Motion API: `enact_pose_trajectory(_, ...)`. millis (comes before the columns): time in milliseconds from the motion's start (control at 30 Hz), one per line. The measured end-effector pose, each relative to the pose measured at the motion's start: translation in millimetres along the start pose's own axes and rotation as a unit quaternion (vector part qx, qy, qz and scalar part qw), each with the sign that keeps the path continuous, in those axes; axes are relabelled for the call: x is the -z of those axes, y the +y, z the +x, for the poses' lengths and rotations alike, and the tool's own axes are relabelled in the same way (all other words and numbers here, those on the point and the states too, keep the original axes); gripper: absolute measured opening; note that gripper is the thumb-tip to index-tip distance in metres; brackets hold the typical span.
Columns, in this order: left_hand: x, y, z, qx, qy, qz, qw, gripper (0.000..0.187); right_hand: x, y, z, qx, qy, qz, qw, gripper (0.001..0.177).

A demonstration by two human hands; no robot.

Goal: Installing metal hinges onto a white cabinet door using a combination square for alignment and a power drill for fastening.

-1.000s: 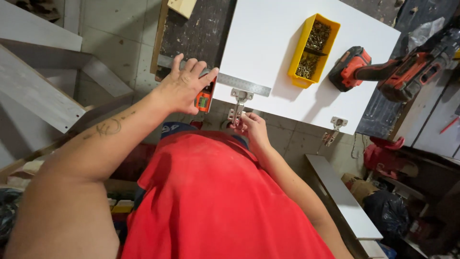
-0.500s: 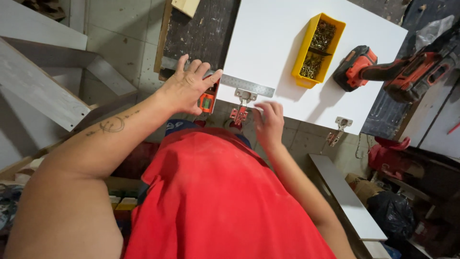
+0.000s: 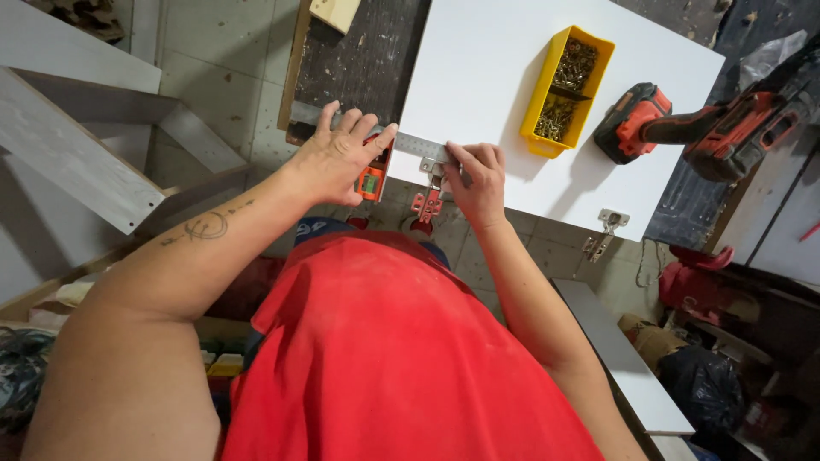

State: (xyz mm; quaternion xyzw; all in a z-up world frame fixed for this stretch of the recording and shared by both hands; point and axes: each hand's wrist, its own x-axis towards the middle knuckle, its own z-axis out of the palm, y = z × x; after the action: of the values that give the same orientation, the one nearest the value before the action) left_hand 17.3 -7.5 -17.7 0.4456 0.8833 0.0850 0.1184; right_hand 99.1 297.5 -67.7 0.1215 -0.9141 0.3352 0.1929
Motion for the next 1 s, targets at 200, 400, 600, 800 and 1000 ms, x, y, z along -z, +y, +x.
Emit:
enact_pose_trajectory(200, 12.4, 1.5, 3.0, -0.011, -0.020, 0.001, 1.000, 0.143, 1.8, -4.4, 4.3, -0.008, 0.003, 0.001, 1.000, 0.039)
enact_pose_trajectory(400, 41.7, 28.7, 33.4, 0.003, -0.006, -0.070, 0.997, 0.122, 4.5, -1.3, 2.4, -0.021, 0.002, 0.012, 1.000, 0.037)
enact_pose_trajectory(600, 39.5, 94.8, 125.5, -0.098, 0.093, -0.085, 0.987, 0.031, -3.1, 17.8, -10.2, -0.009, 0.018, 0.034, 0.999, 0.022)
enact_pose_trajectory(800, -3.2, 157.9, 255.3, -0.103, 0.221, -0.048, 0.969, 0.014, -10.8, 28.8, -8.0, -0.006, 0.034, 0.029, 0.999, 0.018)
enact_pose_trajectory(1000, -49.4, 166.3, 321.8, -0.077, 0.105, 0.001, 0.992, 0.017, -11.6, 32.1, -19.1, -0.007, 0.054, 0.024, 0.998, 0.014)
